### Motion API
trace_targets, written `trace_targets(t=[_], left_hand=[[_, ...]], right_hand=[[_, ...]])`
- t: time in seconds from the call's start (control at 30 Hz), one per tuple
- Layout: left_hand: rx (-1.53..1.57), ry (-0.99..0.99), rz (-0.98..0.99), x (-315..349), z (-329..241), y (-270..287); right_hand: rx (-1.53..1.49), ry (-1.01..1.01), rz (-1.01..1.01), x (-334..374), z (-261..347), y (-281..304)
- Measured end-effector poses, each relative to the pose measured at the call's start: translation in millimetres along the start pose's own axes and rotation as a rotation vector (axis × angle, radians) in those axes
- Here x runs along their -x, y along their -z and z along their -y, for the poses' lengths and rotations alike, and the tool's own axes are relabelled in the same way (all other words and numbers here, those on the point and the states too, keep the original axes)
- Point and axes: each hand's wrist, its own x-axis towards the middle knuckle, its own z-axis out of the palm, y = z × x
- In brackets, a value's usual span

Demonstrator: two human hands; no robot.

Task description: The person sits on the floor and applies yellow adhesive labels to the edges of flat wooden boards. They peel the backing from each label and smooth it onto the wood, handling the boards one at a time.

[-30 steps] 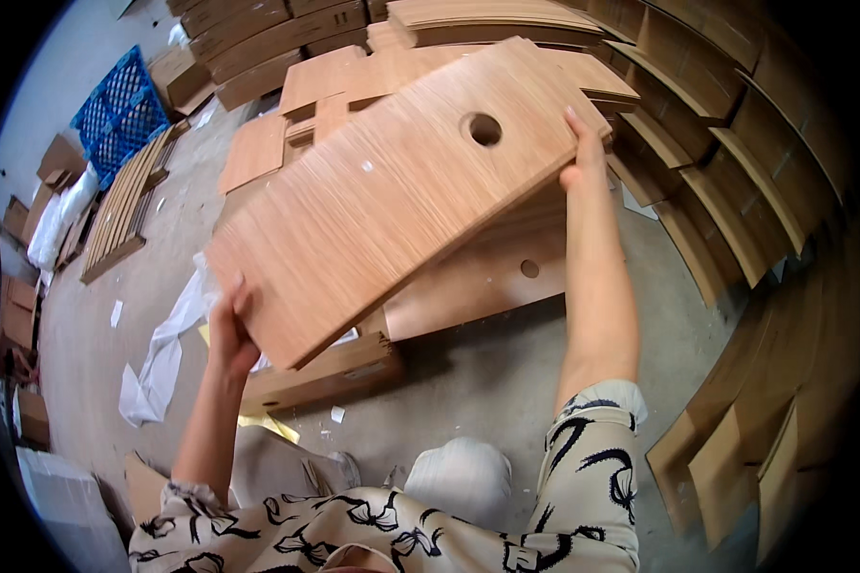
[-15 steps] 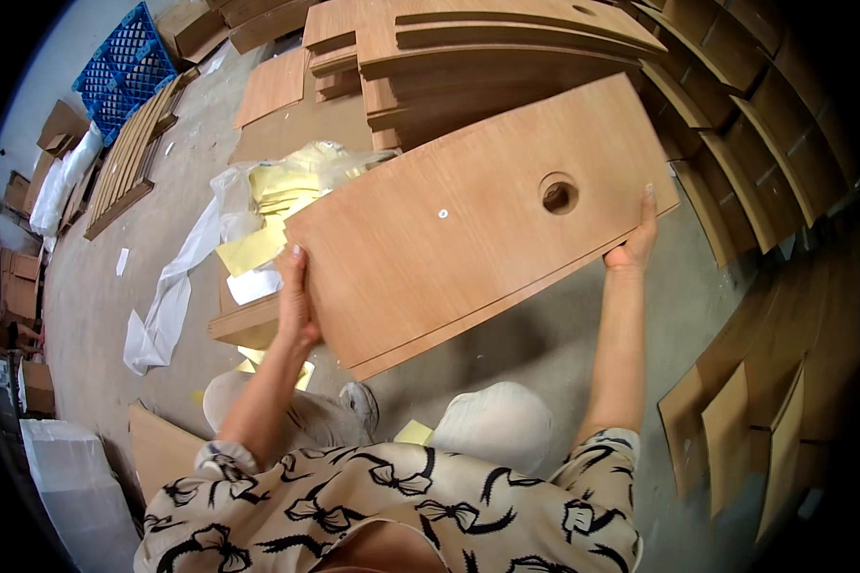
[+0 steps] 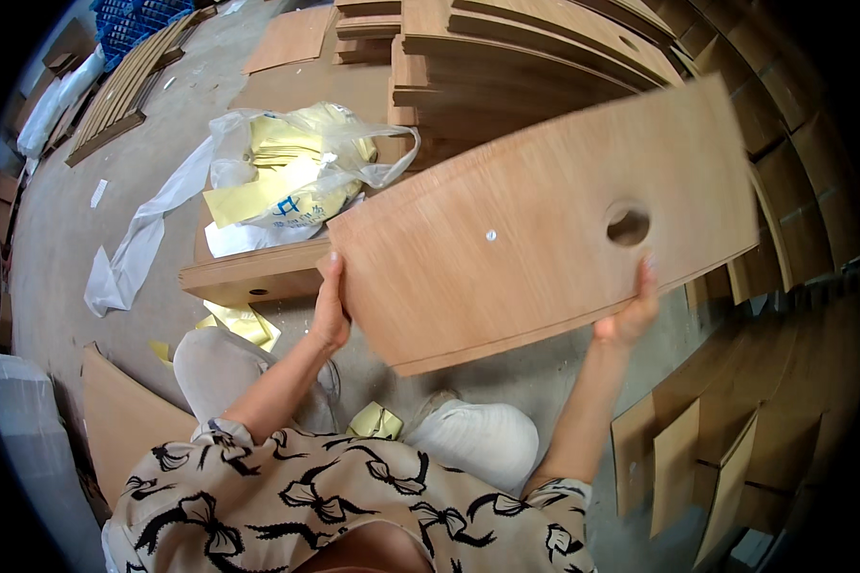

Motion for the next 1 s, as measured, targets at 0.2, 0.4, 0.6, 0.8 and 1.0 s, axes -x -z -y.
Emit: trace_targets(t=[0.2, 0.4, 0.6, 0.8, 1.0], left_hand=[[-0.542, -0.560, 0.510, -22, -60, -121], [-0.412, -0.118, 0.472, 22, 18, -97], [-0.021, 0.418, 0.202, 79, 127, -65], [0.418, 0.706, 0.353, 36, 218, 9], [0.442, 0.773, 0.259, 5, 250, 34]], right_hand=[[0.244, 0.074, 0.268, -19, 66, -66], [0.886, 0.087, 0.826, 4, 25, -156], [1.333, -0.106, 1.298, 16, -86, -150], [1.662, -0.027, 1.591, 67, -173, -138], [1.588, -0.050, 1.644, 82, -230, -107]])
